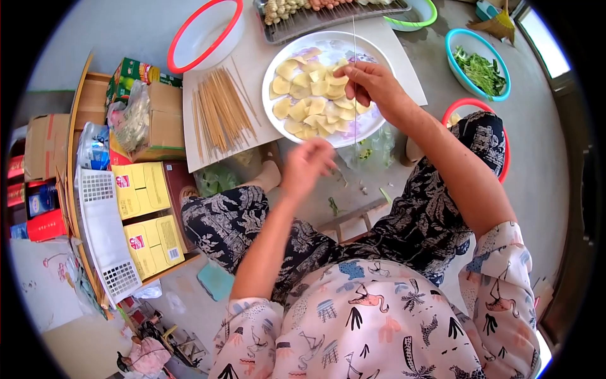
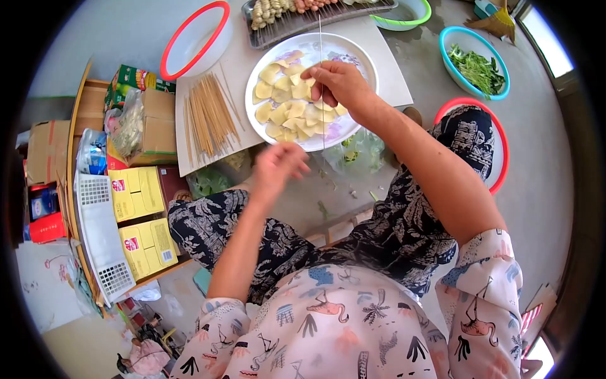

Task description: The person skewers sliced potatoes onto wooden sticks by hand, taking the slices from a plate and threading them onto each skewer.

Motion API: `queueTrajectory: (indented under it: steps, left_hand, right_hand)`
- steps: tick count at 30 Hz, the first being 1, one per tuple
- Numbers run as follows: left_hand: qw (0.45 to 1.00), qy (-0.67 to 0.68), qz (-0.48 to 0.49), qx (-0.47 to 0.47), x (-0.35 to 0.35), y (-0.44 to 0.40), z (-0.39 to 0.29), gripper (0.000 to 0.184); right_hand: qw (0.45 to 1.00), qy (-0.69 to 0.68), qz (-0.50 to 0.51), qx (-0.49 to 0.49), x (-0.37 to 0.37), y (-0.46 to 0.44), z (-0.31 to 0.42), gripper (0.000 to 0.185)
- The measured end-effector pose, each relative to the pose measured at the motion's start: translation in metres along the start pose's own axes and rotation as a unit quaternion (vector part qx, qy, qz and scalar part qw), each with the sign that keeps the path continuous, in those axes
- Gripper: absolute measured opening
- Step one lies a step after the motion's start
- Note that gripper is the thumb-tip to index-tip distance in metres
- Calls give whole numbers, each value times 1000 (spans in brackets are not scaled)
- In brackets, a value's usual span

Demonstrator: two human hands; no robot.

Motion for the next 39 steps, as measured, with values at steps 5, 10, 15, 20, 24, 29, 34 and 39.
queueTrajectory:
  steps: [5, 10, 15, 20, 24, 29, 34, 39]
  left_hand:
    - [902, -403, -132, 80, -87, -65, -15, 24]
    - [771, -617, -117, 106, -67, -81, -12, 35]
    - [752, -644, -106, 88, -67, -89, -8, 34]
    - [830, -529, -174, 37, -101, -99, -10, 19]
    - [917, -321, -237, 9, -151, -100, -6, 14]
    - [980, -60, -188, 4, -147, -83, -44, 18]
    - [989, -2, -116, 88, -136, -72, -87, 19]
    - [986, 2, -111, 125, -129, -71, -89, 18]
  right_hand:
    - [1000, 13, -1, -6, -9, 3, 3, 27]
    - [1000, 25, -3, 3, -8, 11, 7, 36]
    - [999, 25, 23, 11, -6, 11, 8, 34]
    - [998, 43, 44, 18, -1, 10, 6, 32]
    - [996, 73, 42, 15, 4, 9, 5, 31]
    - [990, 83, 104, 53, 22, 7, -3, 30]
    - [984, 83, 148, 58, 46, 7, -9, 26]
    - [982, 86, 159, 62, 60, 9, -6, 26]
Point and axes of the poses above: each hand's wrist, its own y-axis away from the middle knuckle, its own x-axis out of the palm, z = x × y, the point moved 9 cm from there along -y, towards the middle knuckle, and after that the axes turned 10 degrees about z, right-handed, at the moved point
